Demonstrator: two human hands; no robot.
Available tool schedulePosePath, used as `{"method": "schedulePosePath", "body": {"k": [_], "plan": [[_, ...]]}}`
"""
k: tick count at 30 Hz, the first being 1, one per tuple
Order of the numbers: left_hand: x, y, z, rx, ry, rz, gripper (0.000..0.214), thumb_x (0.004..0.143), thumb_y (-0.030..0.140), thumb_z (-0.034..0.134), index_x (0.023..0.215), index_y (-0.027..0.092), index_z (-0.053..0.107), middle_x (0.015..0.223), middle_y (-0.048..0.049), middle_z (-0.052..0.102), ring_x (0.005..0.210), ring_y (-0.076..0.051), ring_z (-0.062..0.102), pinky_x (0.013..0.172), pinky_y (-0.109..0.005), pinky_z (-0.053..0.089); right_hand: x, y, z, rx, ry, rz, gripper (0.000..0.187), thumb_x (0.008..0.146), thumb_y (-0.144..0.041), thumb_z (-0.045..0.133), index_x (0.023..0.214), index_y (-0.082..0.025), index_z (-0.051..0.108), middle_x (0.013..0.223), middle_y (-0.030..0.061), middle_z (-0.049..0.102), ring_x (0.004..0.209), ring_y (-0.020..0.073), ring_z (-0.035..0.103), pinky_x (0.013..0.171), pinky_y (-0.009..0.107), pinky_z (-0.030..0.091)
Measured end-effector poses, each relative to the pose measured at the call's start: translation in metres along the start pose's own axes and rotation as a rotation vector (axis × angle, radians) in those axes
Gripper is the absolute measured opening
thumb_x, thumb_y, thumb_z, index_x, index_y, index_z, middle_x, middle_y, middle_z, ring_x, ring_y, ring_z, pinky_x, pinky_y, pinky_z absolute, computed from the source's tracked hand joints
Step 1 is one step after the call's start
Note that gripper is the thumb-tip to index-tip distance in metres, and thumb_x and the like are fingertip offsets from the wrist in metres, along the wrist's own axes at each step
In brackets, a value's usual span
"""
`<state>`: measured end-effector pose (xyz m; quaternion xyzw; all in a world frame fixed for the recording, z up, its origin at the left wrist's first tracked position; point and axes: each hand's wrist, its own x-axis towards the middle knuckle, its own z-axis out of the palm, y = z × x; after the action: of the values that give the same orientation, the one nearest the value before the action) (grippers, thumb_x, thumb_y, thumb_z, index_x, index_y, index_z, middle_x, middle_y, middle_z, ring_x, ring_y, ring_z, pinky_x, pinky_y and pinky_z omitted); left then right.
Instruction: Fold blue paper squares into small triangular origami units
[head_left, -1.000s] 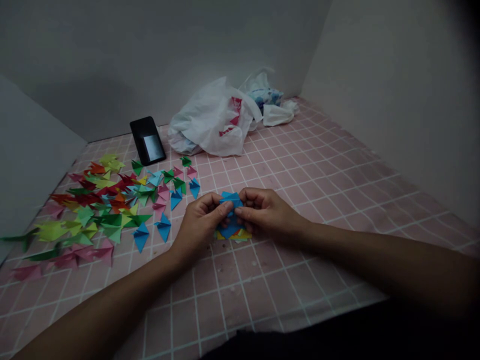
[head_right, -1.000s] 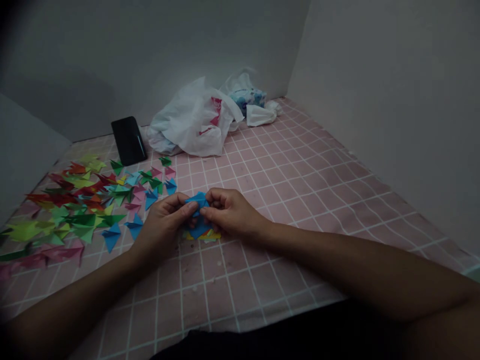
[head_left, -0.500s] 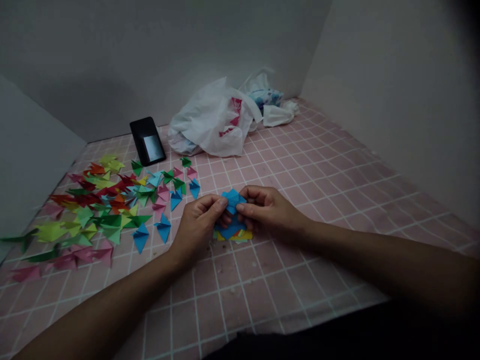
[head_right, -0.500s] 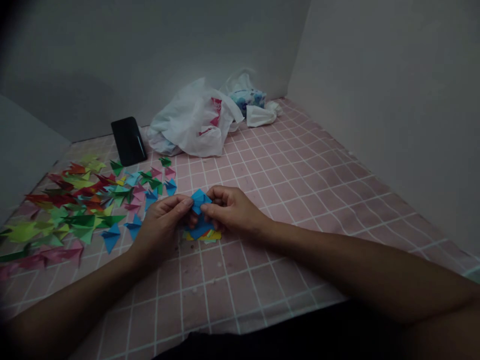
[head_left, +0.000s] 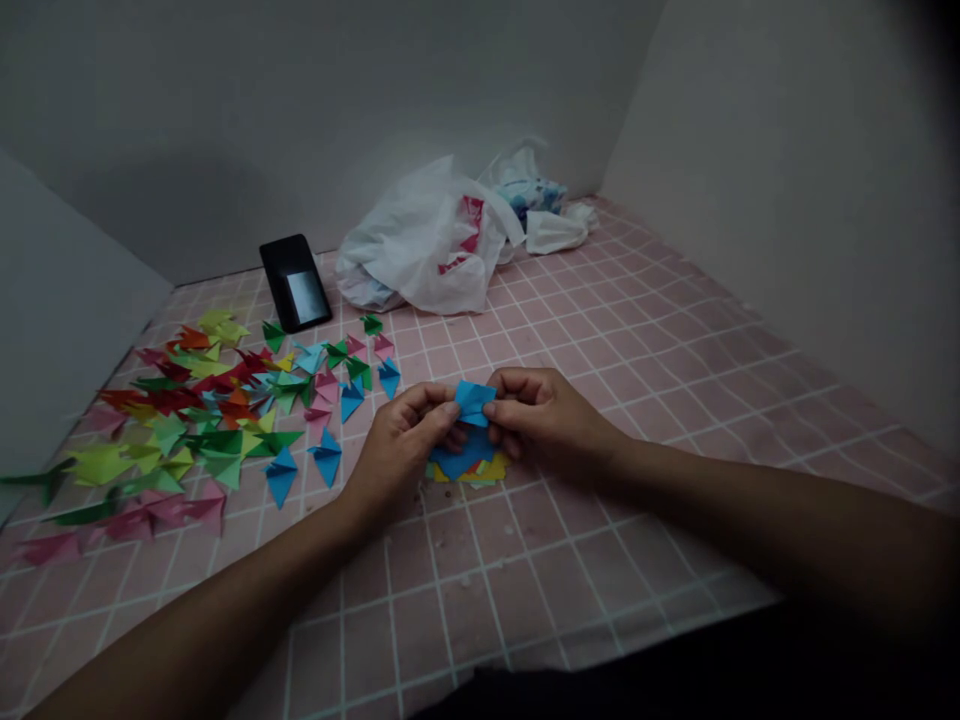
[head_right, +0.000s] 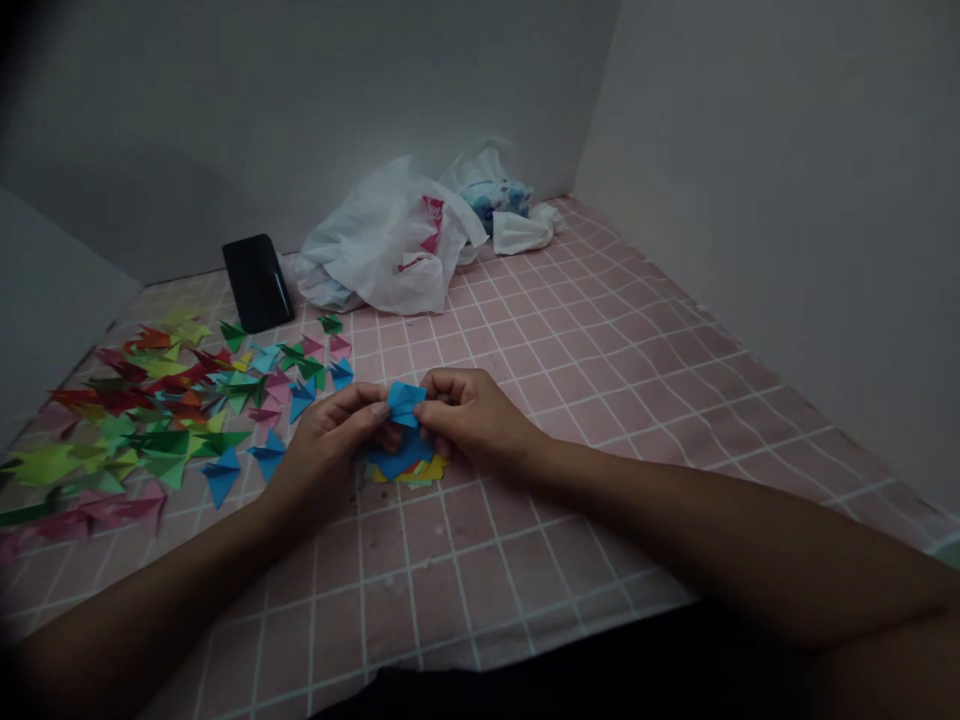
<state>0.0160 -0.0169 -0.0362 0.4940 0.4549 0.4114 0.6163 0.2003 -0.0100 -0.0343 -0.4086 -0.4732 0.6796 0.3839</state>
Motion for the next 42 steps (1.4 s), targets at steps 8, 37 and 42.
{"method": "schedulePosePath", "body": {"k": [8,37,42], "plan": [[0.0007,-0.0028,-0.0006,-0.12,0.015,0.077,0.034,0.076,0.028,0.08,0.103,0.021,0.06,0.075,0.004,0.066,0.065,-0.01,0.061,0.061,-0.021,0.049,-0.0022,-0.0009,0.0026,-0.009,-0.021,0.006,0.016,0.073,-0.027,0.07,0.069,-0.017,0.058,0.055,-0.0038,0.06,0.042,0.0055,0.048,0.043,0.018,0.035],[0.0016,-0.0031,-0.001,0.025,-0.061,0.155,0.031,0.077,0.024,0.079,0.104,0.019,0.064,0.09,-0.0024,0.069,0.083,-0.014,0.065,0.073,-0.025,0.052,-0.0001,-0.0032,-0.0006,-0.15,-0.001,-0.045,0.017,0.074,-0.029,0.064,0.068,-0.019,0.052,0.052,-0.0055,0.051,0.044,0.0066,0.045,0.043,0.02,0.033],[0.0019,-0.0044,-0.001,0.011,-0.035,0.148,0.026,0.079,0.023,0.076,0.102,0.019,0.065,0.086,-0.0008,0.066,0.079,-0.013,0.063,0.071,-0.023,0.051,-0.0006,-0.0036,-0.0007,-0.147,-0.019,-0.035,0.017,0.075,-0.03,0.064,0.069,-0.019,0.052,0.052,-0.0056,0.052,0.044,0.0071,0.045,0.044,0.02,0.034]]}}
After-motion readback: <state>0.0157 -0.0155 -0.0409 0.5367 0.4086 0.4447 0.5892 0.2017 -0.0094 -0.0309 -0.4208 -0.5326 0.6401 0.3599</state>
